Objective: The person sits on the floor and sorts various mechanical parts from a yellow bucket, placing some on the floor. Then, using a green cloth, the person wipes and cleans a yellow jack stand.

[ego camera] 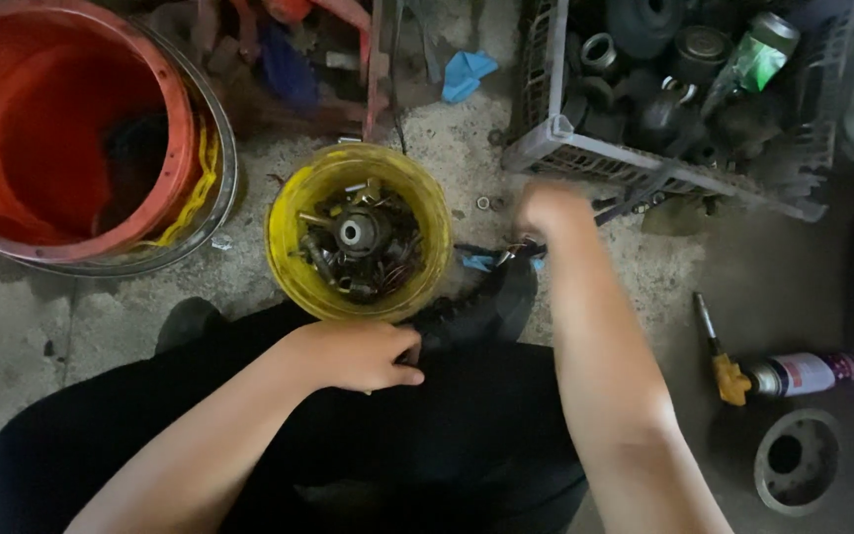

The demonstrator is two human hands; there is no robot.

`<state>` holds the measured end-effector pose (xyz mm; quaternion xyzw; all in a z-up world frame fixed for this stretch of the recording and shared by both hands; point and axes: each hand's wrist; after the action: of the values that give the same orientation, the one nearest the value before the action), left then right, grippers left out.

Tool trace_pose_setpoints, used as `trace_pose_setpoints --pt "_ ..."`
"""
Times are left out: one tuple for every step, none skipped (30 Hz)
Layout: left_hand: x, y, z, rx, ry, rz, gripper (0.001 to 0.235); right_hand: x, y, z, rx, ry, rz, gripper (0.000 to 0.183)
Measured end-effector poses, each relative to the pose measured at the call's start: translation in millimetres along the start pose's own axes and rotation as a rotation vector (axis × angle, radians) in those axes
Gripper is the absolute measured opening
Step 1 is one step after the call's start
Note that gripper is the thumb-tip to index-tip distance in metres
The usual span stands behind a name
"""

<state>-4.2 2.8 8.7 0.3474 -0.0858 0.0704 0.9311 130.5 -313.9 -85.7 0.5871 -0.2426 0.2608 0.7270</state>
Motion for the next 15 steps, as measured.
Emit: trace_pose_setpoints --pt "-2 -2 -4 -0.004 -0.002 -0.002 0.043 -8 -9 -2 -0.004 0.0 0.0 0.042" --pt "-4 -5 -7 -0.02 -0.007 0.007 0.043 -14 -19 -3 0.0 0.048 -0.131 0.041" --pt "-5 -7 -11 -0.036 -0.012 0.016 0.043 -20 -30 -5 0.006 0.097 -0.262 0.041" --pt "-4 -5 -8 -0.038 -0.01 0.015 0.043 -28 -40 0 0.003 0.098 -0.264 0.041" --pt "-3 -2 -5 -0.038 -0.016 0.019 0.043 -36 -50 4 -0.009 0.105 -0.19 0.039" --pt "-1 1 -3 -0.035 -0.022 0.025 0.043 -43 -61 6 -0.019 0.112 -0.114 0.037" --pt "-1 2 -3 -0.035 -0.022 0.025 0.043 -19 -29 -2 -0.019 0.113 -0.114 0.037" --pt "0 2 -3 -0.022 -0.023 0.026 0.043 8 1 -12 0.017 0.024 -0.136 0.036" --pt "1 3 -2 -0.009 -0.025 0.028 0.043 34 32 -21 0.054 -0.065 -0.158 0.036" --pt "-1 1 -5 -0.008 -0.02 0.032 0.043 35 32 -16 0.057 -0.059 -0.157 0.036" --pt "-2 -2 -8 -0.028 -0.021 0.032 0.044 37 32 -11 0.116 -0.187 -0.064 0.032" --pt "-4 -4 -10 -0.048 -0.021 0.028 0.044 37 33 -5 0.174 -0.316 0.027 0.032" --pt "-3 -2 -8 -0.048 -0.016 0.029 0.044 58 63 -16 0.176 -0.312 0.024 0.032" --pt "-2 0 -5 -0.04 -0.017 0.016 0.044 79 93 -27 0.202 -0.418 0.087 0.029" --pt "0 2 -3 -0.031 -0.018 0.002 0.044 100 123 -38 0.226 -0.524 0.15 0.03"
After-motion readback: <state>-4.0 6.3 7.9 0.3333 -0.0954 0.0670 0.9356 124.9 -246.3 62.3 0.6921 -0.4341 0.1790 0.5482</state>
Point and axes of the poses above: each hand's wrist, its own y-axis away from the middle knuckle, its own x-axis out of the back of the hand, z = x × y
